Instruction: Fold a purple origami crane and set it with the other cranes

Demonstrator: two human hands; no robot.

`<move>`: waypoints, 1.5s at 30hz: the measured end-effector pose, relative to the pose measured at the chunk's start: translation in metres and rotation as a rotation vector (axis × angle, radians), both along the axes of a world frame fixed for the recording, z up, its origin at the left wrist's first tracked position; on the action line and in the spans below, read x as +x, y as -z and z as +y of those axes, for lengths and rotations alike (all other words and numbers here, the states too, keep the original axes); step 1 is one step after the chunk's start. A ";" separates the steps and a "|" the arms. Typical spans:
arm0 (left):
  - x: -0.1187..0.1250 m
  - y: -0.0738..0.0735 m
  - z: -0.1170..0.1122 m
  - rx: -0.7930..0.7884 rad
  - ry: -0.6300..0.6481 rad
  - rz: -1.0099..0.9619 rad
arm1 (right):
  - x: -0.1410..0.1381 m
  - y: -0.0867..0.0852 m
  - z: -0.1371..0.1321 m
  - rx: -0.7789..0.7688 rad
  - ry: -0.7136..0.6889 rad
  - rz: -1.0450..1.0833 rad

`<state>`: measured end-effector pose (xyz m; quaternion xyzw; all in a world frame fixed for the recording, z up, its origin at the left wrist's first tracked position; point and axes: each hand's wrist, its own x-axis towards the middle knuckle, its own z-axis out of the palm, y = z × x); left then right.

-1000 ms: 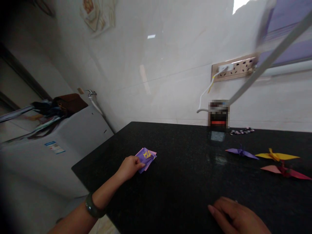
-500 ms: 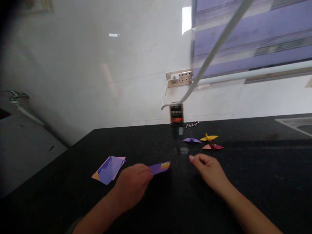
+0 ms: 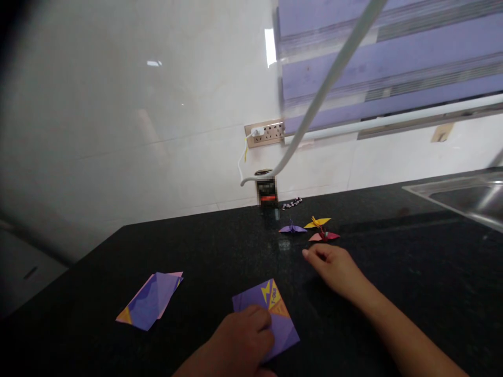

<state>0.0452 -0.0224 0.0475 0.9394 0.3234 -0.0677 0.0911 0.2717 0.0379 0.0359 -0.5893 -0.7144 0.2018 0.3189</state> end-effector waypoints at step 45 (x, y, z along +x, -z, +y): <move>-0.035 0.008 0.027 -0.134 -0.686 -0.139 | -0.054 0.015 -0.030 -0.116 -0.405 -0.242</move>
